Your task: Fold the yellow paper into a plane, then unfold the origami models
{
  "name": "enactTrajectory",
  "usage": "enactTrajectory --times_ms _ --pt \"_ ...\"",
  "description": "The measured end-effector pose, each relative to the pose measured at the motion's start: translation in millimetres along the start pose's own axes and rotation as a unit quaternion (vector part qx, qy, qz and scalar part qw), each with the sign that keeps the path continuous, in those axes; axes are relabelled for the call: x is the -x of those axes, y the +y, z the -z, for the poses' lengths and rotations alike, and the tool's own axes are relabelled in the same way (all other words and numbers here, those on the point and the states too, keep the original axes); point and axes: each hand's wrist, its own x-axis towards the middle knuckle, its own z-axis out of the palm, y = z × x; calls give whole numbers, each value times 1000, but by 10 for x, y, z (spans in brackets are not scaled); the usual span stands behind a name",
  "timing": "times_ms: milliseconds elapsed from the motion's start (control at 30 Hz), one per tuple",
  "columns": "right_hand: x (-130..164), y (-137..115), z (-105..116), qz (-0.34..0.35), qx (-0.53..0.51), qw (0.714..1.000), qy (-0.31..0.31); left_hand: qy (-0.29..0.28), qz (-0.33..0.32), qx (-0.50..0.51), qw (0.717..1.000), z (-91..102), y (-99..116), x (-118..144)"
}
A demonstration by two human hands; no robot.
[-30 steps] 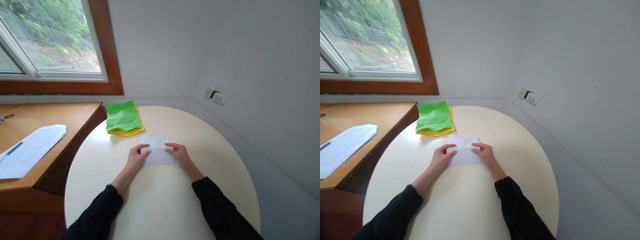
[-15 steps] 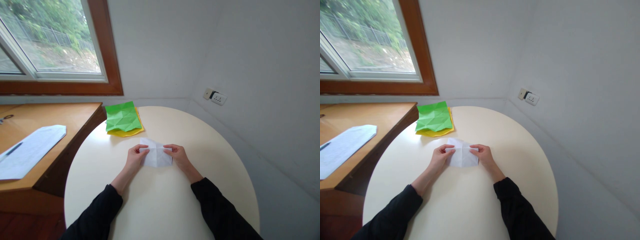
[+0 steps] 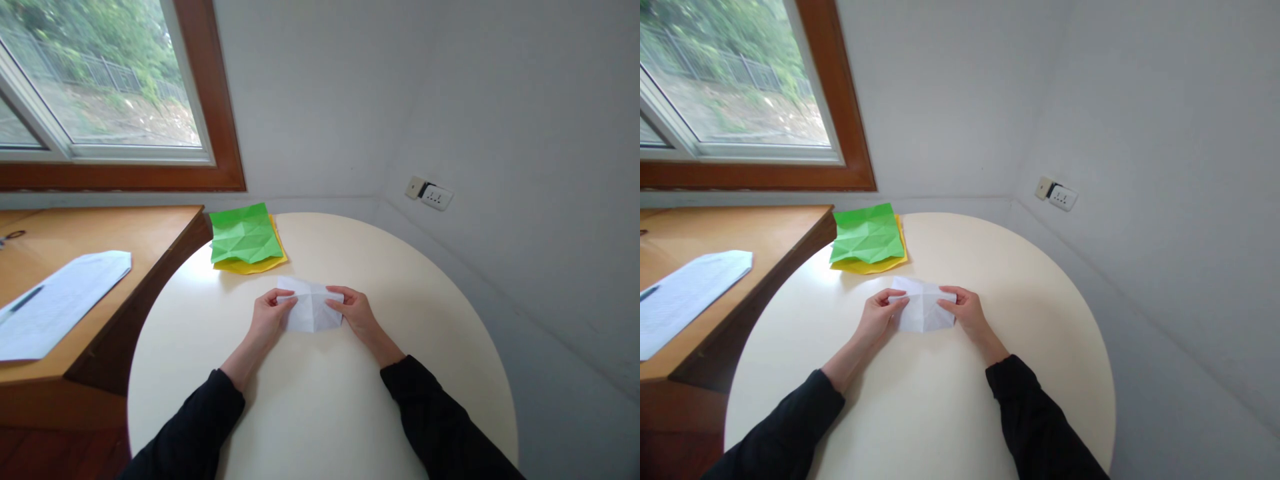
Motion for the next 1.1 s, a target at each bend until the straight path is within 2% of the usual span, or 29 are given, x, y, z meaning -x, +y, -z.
enactTrajectory --times_ms 433,667,933,1100 --pt "11 20 -45 34 33 999 2 -14 -3 -4 1000 7 -11 -5" --pt "86 -2 -136 32 4 999 -7 -37 6 -17 999 -52 68 56" --pt "122 -31 -185 45 3 999 7 -44 4 -33 998 -66 54 81" --pt "127 -26 -210 54 7 998 13 -51 -63 -94 992 3 -8 36"
